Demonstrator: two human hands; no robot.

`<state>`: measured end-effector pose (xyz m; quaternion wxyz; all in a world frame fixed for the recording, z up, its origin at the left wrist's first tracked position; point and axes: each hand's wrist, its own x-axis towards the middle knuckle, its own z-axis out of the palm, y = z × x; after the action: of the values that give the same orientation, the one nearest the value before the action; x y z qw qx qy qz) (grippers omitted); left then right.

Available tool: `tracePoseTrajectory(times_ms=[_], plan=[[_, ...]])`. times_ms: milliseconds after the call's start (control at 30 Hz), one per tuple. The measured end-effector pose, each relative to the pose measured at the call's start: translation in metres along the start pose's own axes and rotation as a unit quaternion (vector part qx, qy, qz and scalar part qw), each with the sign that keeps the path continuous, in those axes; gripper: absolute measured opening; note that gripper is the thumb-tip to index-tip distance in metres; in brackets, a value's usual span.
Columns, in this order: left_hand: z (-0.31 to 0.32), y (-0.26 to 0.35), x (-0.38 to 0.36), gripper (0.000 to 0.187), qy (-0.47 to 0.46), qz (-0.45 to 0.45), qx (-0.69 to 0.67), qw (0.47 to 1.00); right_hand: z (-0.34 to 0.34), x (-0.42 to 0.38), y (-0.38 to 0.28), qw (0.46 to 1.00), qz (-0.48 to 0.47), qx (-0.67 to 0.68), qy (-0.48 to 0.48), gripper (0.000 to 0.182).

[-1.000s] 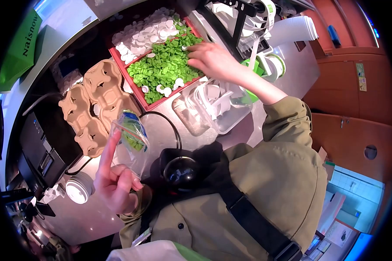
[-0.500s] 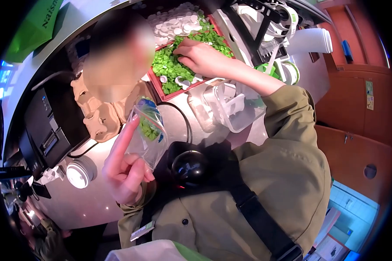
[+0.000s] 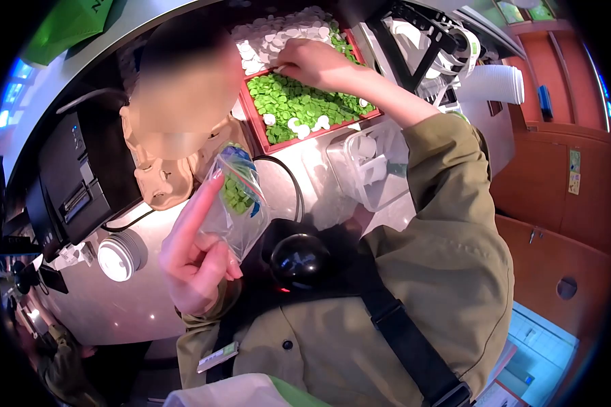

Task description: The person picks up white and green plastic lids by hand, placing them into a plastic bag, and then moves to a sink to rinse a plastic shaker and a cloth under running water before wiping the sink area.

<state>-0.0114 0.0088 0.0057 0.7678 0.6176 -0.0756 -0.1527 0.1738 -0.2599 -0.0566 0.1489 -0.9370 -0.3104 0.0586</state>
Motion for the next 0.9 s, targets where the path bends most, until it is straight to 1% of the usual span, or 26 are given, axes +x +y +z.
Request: tracePoseTrajectory(times_ms=[33,100,133,167,200,233,333,367,433,500,533,633,667,867,900], plan=[[-0.001,0.0,0.001,0.059,0.002,0.006,0.002,1.0,-0.001,0.002,0.006,0.998,-0.03,0.011,0.052,0.018],[-0.005,0.001,0.001,0.059,-0.003,0.006,-0.006,1.0,-0.009,0.006,0.008,0.992,0.087,0.07,0.063,0.018],[-0.009,0.001,0.001,0.06,-0.011,-0.001,-0.015,1.0,-0.009,0.009,0.016,0.99,0.065,0.072,0.098,0.018],[-0.011,0.002,0.0,0.061,-0.021,-0.009,-0.025,0.999,-0.011,0.011,0.02,0.988,0.084,0.09,0.095,0.019],[-0.01,0.004,-0.001,0.061,-0.011,-0.035,-0.034,0.999,-0.012,0.013,0.022,0.989,0.082,0.057,0.107,0.02],[-0.011,0.004,-0.001,0.061,-0.007,-0.024,-0.032,0.999,-0.014,0.013,0.021,0.989,0.078,0.025,0.12,0.021],[-0.013,0.003,-0.002,0.062,0.01,0.015,-0.017,1.0,-0.015,-0.002,-0.004,0.994,0.055,0.027,0.087,0.022],[-0.013,0.003,-0.002,0.062,0.017,0.012,-0.02,1.0,-0.005,-0.011,-0.005,0.996,-0.057,0.031,0.058,0.019],[-0.014,0.004,-0.002,0.062,0.028,0.007,-0.025,0.999,0.001,-0.031,-0.031,0.993,-0.106,0.043,-0.019,0.015],[-0.014,0.005,-0.002,0.063,0.04,0.002,-0.033,0.999,0.007,-0.043,-0.038,0.987,-0.117,0.059,-0.088,0.016],[-0.014,0.005,-0.002,0.063,0.042,0.003,-0.034,0.999,0.005,-0.049,-0.041,0.988,-0.109,0.047,-0.096,0.02],[-0.016,0.004,-0.003,0.062,0.038,0.014,-0.023,0.999,0.007,-0.057,-0.041,0.993,-0.085,0.002,-0.076,0.022],[-0.016,0.003,-0.003,0.062,0.034,0.019,-0.017,0.999,0.005,-0.057,-0.042,0.993,-0.088,-0.007,-0.085,0.024],[-0.015,0.005,-0.002,0.061,0.041,0.008,-0.03,0.999,0.006,-0.051,-0.033,0.994,-0.062,0.062,-0.071,0.017],[-0.015,0.004,-0.002,0.061,0.042,0.01,-0.028,0.999,0.006,-0.049,-0.03,0.993,-0.058,0.088,-0.044,0.015]])
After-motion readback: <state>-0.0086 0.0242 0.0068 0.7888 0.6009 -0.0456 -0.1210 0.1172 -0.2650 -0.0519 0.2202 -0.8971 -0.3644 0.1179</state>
